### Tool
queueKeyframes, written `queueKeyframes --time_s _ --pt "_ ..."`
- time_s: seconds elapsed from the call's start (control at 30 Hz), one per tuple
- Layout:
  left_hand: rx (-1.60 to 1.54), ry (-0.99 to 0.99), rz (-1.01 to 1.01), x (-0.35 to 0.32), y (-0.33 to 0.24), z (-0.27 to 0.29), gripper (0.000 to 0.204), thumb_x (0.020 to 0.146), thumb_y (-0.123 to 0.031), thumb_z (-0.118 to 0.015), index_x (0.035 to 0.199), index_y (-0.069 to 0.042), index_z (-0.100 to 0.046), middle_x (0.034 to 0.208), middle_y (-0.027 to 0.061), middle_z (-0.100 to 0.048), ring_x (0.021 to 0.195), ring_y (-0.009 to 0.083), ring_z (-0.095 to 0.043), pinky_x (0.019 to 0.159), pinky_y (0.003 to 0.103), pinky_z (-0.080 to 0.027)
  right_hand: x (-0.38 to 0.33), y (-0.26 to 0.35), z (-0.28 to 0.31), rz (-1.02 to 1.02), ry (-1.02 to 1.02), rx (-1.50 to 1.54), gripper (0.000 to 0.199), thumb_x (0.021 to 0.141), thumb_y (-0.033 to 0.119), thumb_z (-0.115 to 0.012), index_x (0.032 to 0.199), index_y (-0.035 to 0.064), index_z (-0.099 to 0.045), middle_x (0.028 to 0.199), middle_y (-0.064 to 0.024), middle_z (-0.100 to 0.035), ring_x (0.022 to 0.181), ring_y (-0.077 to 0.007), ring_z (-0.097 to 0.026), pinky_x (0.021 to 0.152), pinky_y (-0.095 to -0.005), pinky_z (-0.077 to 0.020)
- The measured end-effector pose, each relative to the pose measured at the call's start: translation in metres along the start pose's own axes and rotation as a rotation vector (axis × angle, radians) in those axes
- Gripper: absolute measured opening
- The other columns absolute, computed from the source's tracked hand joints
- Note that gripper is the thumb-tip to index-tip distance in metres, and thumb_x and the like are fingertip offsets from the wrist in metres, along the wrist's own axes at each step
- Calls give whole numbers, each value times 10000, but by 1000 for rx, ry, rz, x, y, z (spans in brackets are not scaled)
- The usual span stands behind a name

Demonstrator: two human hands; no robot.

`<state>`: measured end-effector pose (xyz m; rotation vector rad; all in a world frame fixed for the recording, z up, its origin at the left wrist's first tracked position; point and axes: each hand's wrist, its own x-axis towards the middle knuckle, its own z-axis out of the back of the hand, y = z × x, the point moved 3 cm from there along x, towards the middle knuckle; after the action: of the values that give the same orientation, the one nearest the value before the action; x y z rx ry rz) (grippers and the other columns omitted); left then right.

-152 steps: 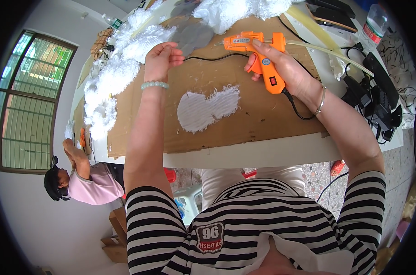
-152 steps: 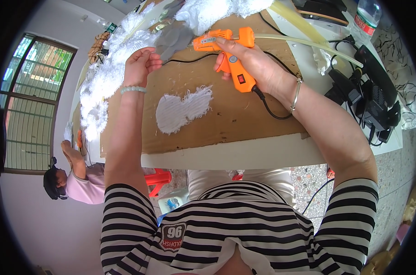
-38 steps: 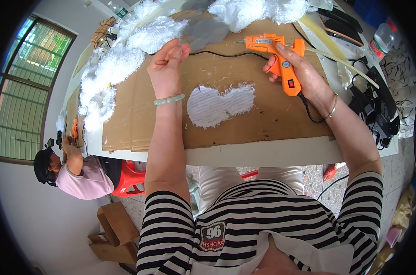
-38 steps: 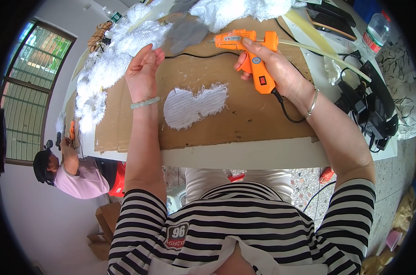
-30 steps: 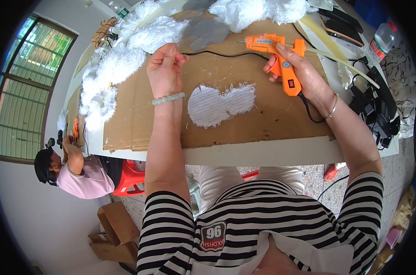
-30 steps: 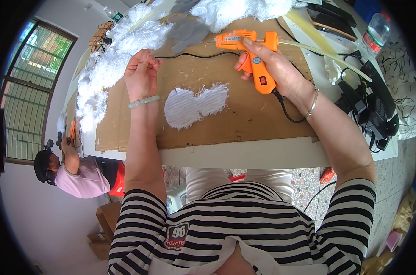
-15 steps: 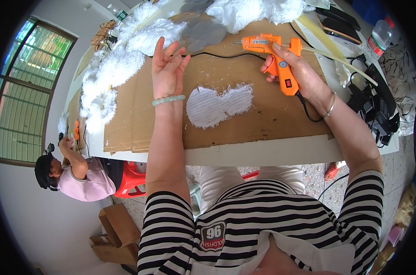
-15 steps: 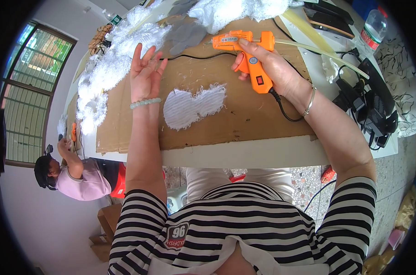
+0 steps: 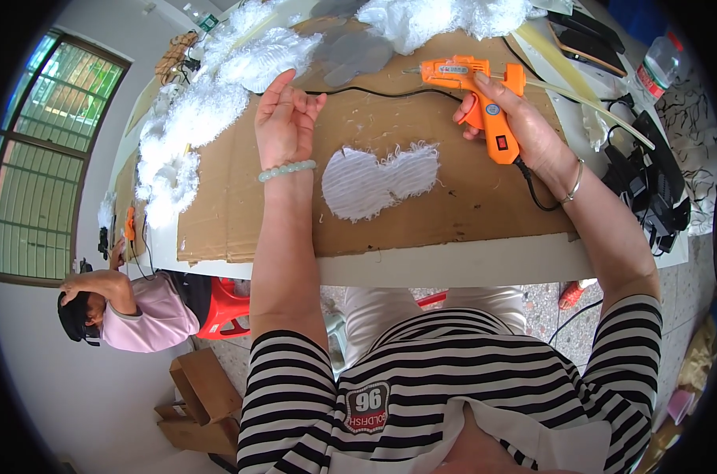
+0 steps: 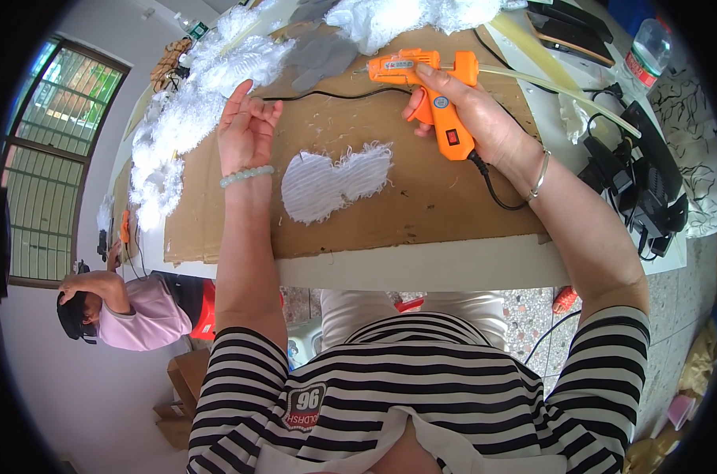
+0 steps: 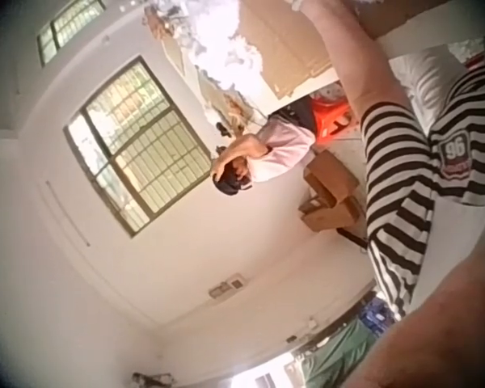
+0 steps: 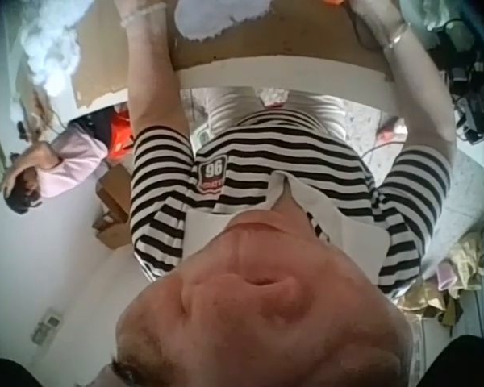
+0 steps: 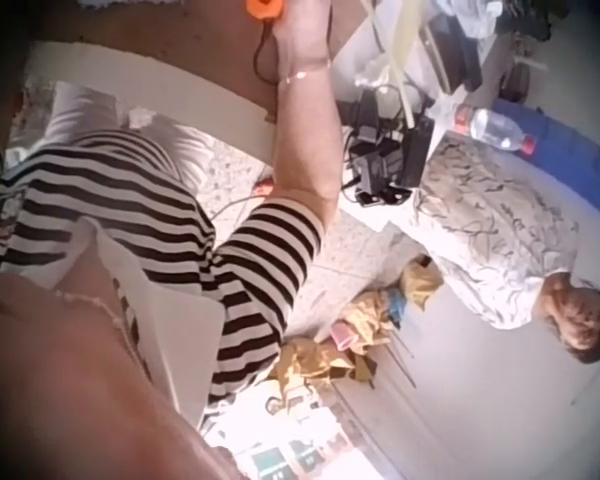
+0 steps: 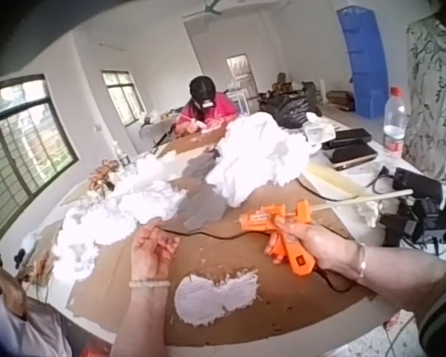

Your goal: Applying hot glue to white fluffy material and a cardboard base to assemble a toy part.

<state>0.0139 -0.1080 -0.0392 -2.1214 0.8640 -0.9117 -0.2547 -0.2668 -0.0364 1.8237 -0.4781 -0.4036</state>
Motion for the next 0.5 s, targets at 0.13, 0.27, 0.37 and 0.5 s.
queueKeyframes --time_s 0.13,0.27,0.37,0.5 --pt "84 -78 -38 -1 0 -7 232 938 -17 -494 1153 51 -546 807 96 -614 748 182 -609 860 410 -538 0 -2 3 -6 0 -11 423 936 459 -494 868 55 -597 839 -102 -646 665 -146 -585 665 -280 -498" --pt "187 -209 -45 -3 1 -13 207 893 48 -543 1097 64 -574 849 95 -626 789 179 -617 876 398 -535 -2 0 0 -21 -30 -8 423 937 455 -497 853 53 -602 842 -101 -647 662 -145 -587 666 -280 -500" --pt "211 -218 -66 -4 0 -19 219 881 70 -545 1098 62 -574 866 96 -628 799 183 -620 879 389 -536 -1 0 1 -15 -13 -11 411 940 449 -494 899 51 -590 840 -100 -646 660 -146 -589 667 -284 -501" --pt "225 -231 -79 -3 -1 -17 218 881 71 -540 1096 60 -575 854 90 -622 783 172 -615 871 382 -540 -2 1 0 2 -8 -7 398 943 442 -492 972 51 -556 837 -101 -644 661 -148 -589 666 -290 -501"
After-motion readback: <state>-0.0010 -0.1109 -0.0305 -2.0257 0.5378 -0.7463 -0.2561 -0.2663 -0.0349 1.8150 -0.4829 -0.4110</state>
